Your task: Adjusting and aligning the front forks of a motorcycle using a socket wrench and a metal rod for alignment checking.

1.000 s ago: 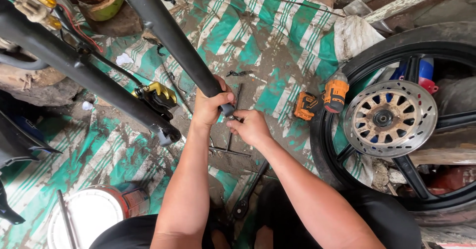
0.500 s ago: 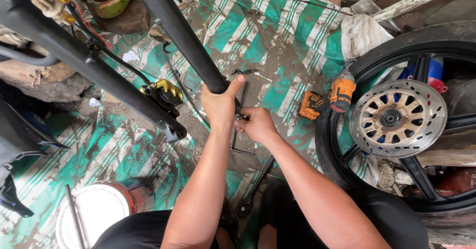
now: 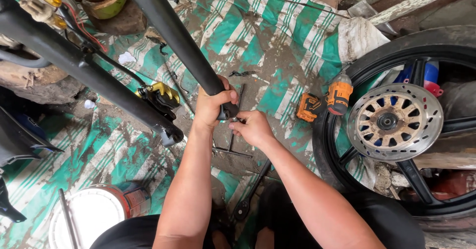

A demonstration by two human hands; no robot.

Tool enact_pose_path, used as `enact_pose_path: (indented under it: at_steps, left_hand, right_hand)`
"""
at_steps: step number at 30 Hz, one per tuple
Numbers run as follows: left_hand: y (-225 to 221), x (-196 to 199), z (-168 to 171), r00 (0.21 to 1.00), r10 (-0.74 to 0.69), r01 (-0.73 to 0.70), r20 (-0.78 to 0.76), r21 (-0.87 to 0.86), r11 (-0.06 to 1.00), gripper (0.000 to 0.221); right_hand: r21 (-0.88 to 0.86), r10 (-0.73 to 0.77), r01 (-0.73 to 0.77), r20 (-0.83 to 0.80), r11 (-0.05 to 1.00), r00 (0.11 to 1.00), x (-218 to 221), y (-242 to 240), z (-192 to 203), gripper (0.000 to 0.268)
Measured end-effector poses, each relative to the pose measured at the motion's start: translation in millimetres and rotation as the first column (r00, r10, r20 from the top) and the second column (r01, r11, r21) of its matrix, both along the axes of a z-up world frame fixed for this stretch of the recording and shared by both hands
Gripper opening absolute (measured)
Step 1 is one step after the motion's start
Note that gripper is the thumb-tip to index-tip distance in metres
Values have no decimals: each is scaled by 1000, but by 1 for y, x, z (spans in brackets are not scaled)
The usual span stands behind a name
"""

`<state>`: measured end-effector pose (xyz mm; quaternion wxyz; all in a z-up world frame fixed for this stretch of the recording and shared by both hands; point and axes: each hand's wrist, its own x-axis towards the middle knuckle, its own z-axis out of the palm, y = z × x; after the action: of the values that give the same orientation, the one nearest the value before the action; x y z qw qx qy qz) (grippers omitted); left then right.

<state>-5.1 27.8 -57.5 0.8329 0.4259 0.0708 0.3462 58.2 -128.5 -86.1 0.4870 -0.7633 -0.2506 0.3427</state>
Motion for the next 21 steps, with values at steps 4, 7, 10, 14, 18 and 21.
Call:
enact_pose_path:
  at_steps: [4, 7, 10, 14, 18, 21]
  left_hand:
    - [-14, -4, 24, 986, 114, -111, -119, 29, 993, 22]
    - [-28, -2, 48, 825, 362, -315, -434, 179, 932, 15]
    - [-38, 7, 56, 613, 500, -474, -612, 221, 852, 10]
    - [-32, 8, 52, 723, 442, -453, -531, 118, 884, 13]
    - [-27, -3, 42, 897, 288, -293, -336, 37, 955, 19]
    - [-19, -2, 28, 938, 232, -234, -256, 24, 972, 22]
  right_hand:
    - [1, -19, 19, -14, 1000, 1000, 0, 0, -7, 29]
    - [30, -15, 16, -22, 999, 1000, 5, 3, -18, 29]
    - [8, 3, -3, 0, 1000, 1000, 13, 2, -26, 28]
    - [25, 16, -16, -30, 1000, 999, 14, 3, -22, 25]
    - [33, 46, -45, -39, 998, 998, 8, 1, -8, 24]
    - [30, 58, -57, -24, 998, 998, 10, -1, -11, 24]
